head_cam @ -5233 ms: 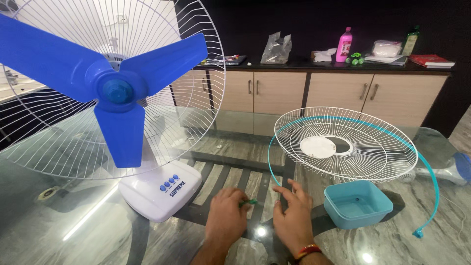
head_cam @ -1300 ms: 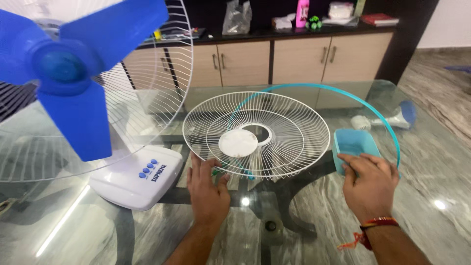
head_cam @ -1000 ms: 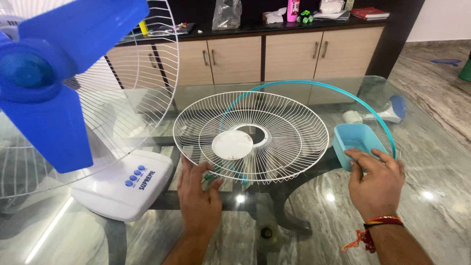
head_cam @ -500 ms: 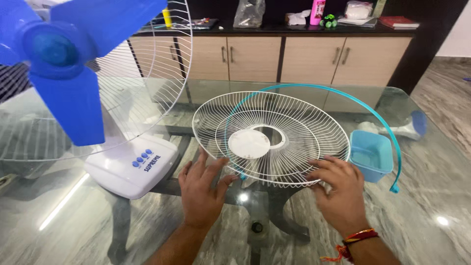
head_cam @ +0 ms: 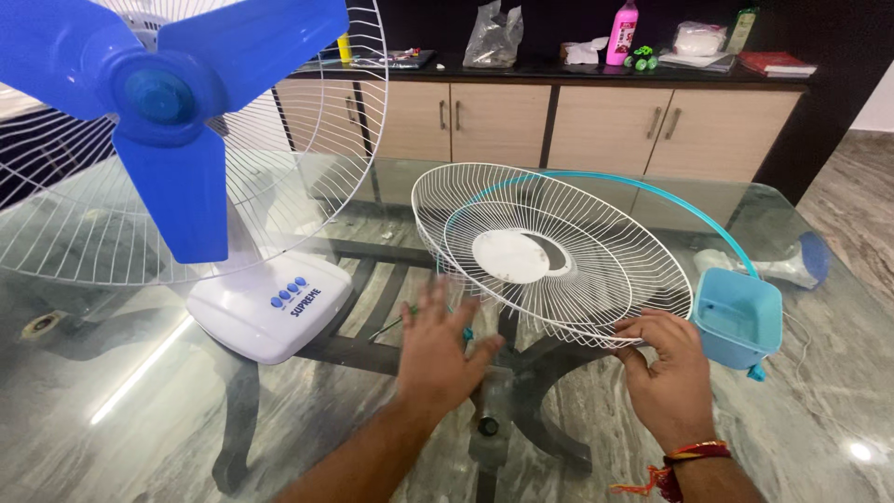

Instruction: The person assembles a table fan by attaching the blue fan blades to the motor hub, securing them with a blue cap, and then attaching the front wire grill. The person uses a screwdriver to tighten the grill screw.

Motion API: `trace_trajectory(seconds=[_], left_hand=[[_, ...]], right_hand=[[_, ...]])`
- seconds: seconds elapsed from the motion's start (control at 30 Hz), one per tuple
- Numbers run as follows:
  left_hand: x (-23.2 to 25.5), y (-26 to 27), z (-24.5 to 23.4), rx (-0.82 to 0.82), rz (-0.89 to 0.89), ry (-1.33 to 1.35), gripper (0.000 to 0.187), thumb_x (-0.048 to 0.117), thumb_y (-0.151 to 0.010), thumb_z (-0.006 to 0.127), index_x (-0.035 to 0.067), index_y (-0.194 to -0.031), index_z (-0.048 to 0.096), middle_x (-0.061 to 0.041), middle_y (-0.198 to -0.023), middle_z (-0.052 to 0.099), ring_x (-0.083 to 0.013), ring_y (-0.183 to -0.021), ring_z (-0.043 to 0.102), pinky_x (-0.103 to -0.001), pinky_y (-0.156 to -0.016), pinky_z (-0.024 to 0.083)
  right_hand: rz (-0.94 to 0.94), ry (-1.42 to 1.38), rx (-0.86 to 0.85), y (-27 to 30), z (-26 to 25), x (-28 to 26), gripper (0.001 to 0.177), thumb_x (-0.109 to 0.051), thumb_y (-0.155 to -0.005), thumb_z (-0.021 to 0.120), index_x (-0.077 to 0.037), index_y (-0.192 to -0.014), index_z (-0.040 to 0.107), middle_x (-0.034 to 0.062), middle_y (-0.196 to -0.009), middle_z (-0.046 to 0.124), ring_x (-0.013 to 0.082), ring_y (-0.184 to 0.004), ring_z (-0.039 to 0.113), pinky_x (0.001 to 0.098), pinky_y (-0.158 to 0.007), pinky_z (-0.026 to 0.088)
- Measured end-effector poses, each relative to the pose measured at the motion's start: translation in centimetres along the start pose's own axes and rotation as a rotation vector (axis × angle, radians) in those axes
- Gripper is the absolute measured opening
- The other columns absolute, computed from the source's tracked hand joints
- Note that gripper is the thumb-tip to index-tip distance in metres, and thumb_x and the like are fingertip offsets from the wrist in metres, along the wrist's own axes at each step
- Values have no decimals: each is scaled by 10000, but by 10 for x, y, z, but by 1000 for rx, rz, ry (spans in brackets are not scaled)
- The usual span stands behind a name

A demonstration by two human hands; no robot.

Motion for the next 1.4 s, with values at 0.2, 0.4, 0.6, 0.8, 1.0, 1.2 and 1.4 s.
trace_trajectory(seconds=[0.2,0.4,0.6,0.8,1.0,1.2,1.4], left_hand=[[-26,-36,31,-367,-71,-333,579,449,-1063,398,204,-1584,338,-180,-1699,94,-362,-1592,-17,-583,-1251,-63],[-83,-76,25,-153,-42,-247,589,406,-1028,366,205,-1582,342,-106,-1706,135,-353,-1576,55,-579,-1252,14],[-118,-90,23,-52,-34,-342,634,443,-999,427,146,-1553,350,-129,-1690,141,-367,-1555,58,-589,-1228,49],[-128,-70,6,140,88,-266,724,415,-939,564,46,-1542,406,-161,-1648,256,-400,-1541,148,-563,-1227,146],[-140,-28,-45,316,113,10,526,140,-834,635,109,-1359,638,-118,-1538,505,-308,-1447,439,-405,-1186,358],[-93,-3,-92,329,-26,264,332,118,-910,607,131,-1211,748,-49,-1385,678,-302,-1073,732,-375,-964,565],[31,7,-52,-236,253,282,613,316,-774,828,186,-1348,657,-61,-1453,620,-250,-1329,582,-398,-1121,439]], right_hand=[[14,51,-84,1,4,-1,151,-7,-698,784,-94,-819,758,-17,-1025,769,250,-1239,590,420,-1046,452],[76,43,-103,6,0,-1,156,7,-717,754,-100,-830,754,-37,-1048,777,229,-1260,590,397,-1068,459],[46,20,-214,14,-6,-1,164,20,-682,782,-102,-791,764,-43,-1036,792,221,-1254,593,396,-1041,469],[108,34,-327,32,-27,12,139,-24,-689,842,-120,-758,770,-76,-1038,802,180,-1292,591,359,-1023,519],[179,23,-528,43,-34,12,148,-97,-688,899,-158,-809,839,-95,-1081,764,150,-1294,588,349,-1041,517],[330,64,-671,54,-43,4,123,-117,-739,866,-165,-847,832,-130,-1128,795,105,-1365,534,331,-1018,531],[353,14,-690,71,-57,-5,107,-148,-731,895,-164,-819,836,-97,-1087,767,112,-1352,565,345,-1024,528]])
Point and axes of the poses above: each hand's wrist, its own y-axis away from the middle knuckle, its own z-axis out of the palm, x = y × z, the point moved 9 cm from there along -y, towards the middle knuckle
